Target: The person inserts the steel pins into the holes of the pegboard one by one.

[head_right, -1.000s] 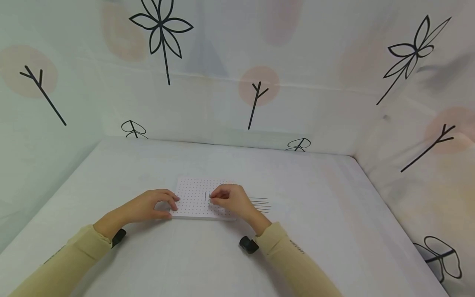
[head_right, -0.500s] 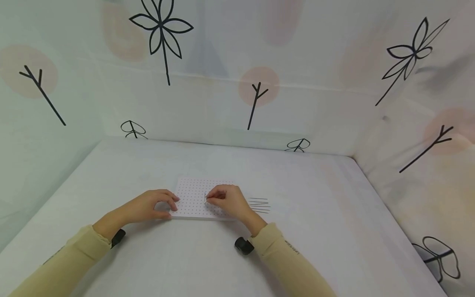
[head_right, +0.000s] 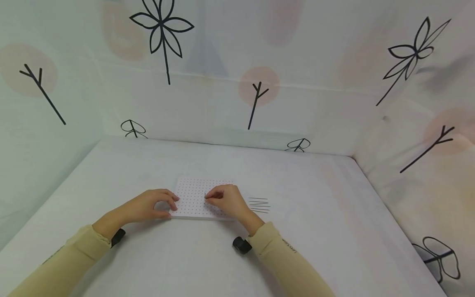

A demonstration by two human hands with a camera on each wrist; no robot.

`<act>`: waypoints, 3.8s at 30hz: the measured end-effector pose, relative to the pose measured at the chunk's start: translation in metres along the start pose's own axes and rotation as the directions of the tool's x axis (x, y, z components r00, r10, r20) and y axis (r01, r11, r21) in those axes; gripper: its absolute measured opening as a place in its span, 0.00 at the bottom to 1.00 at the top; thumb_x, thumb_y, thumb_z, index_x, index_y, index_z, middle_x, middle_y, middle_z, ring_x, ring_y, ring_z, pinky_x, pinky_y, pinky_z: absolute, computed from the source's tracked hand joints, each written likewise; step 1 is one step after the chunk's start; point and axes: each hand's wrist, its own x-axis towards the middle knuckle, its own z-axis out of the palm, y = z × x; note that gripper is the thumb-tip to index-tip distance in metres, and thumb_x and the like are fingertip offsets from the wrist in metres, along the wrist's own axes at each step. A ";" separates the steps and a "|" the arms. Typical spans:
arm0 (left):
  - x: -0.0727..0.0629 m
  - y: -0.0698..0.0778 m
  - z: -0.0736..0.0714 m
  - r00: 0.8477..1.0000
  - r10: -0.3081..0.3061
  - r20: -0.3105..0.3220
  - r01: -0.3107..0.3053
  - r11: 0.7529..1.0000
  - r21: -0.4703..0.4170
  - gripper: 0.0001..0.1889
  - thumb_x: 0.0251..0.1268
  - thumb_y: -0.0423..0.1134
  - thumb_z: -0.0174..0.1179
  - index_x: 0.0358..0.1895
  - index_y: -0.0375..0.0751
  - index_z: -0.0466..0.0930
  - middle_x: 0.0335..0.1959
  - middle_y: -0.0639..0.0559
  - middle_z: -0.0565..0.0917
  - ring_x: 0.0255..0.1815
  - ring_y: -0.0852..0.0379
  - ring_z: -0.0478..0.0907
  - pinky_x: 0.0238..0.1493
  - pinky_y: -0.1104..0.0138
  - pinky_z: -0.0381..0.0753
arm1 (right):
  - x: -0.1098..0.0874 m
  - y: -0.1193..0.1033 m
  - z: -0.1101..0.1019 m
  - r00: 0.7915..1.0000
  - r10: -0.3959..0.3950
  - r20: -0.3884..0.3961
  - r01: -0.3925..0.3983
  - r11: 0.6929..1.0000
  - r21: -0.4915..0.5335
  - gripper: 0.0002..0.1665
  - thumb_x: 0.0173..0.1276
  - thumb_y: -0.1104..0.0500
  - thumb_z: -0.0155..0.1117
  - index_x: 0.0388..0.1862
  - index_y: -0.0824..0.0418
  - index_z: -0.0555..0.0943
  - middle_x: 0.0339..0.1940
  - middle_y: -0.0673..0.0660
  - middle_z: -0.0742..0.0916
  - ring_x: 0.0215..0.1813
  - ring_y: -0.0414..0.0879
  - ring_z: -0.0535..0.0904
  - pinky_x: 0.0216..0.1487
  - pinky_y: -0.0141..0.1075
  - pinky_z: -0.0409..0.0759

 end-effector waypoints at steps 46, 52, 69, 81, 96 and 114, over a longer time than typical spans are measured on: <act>0.000 0.003 -0.001 1.000 -0.023 0.005 0.023 1.000 -0.014 0.08 0.52 0.33 0.68 0.34 0.51 0.81 0.51 0.52 0.78 0.57 0.48 0.72 0.59 0.51 0.67 | -0.007 0.002 -0.016 0.998 0.063 -0.012 -0.064 0.997 -0.044 0.03 0.55 0.62 0.71 0.30 0.57 0.86 0.30 0.47 0.86 0.32 0.39 0.79 0.36 0.32 0.78; 0.000 0.004 -0.001 1.000 -0.018 0.001 0.018 1.000 -0.009 0.08 0.52 0.33 0.68 0.34 0.50 0.81 0.51 0.51 0.78 0.57 0.47 0.72 0.59 0.51 0.67 | -0.013 0.007 -0.026 0.997 0.075 -0.029 -0.076 0.996 -0.048 0.04 0.55 0.63 0.71 0.31 0.59 0.86 0.30 0.49 0.86 0.31 0.40 0.79 0.35 0.33 0.78; 0.000 0.002 0.001 0.999 -0.033 -0.001 0.033 0.999 -0.014 0.09 0.51 0.34 0.69 0.34 0.51 0.81 0.50 0.53 0.78 0.57 0.48 0.72 0.59 0.52 0.67 | -0.031 0.023 -0.051 0.994 0.088 -0.061 -0.092 0.993 -0.076 0.04 0.56 0.65 0.69 0.33 0.60 0.85 0.30 0.51 0.85 0.31 0.42 0.78 0.29 0.32 0.77; 0.000 0.004 0.000 1.000 -0.022 0.002 0.022 1.000 -0.001 0.09 0.51 0.33 0.68 0.34 0.51 0.81 0.50 0.52 0.78 0.57 0.48 0.72 0.59 0.52 0.68 | -0.045 0.036 -0.065 0.987 0.148 -0.063 -0.152 0.986 -0.070 0.05 0.57 0.64 0.69 0.34 0.62 0.85 0.30 0.51 0.85 0.30 0.43 0.79 0.28 0.32 0.78; 0.001 0.001 0.001 1.000 -0.020 -0.002 0.020 1.000 -0.008 0.09 0.51 0.34 0.69 0.34 0.50 0.81 0.51 0.53 0.78 0.57 0.49 0.72 0.59 0.53 0.67 | -0.057 0.053 -0.087 0.988 0.152 0.038 -0.144 0.976 -0.164 0.04 0.54 0.65 0.70 0.30 0.60 0.85 0.31 0.50 0.85 0.34 0.43 0.78 0.36 0.33 0.77; 0.001 0.001 0.001 1.000 -0.029 0.003 0.029 0.999 -0.013 0.09 0.51 0.34 0.68 0.34 0.52 0.81 0.51 0.53 0.78 0.56 0.50 0.72 0.59 0.53 0.68 | -0.055 0.060 -0.091 0.963 0.237 0.128 -0.203 0.950 -0.236 0.04 0.53 0.65 0.71 0.28 0.60 0.84 0.27 0.48 0.82 0.31 0.42 0.72 0.34 0.36 0.71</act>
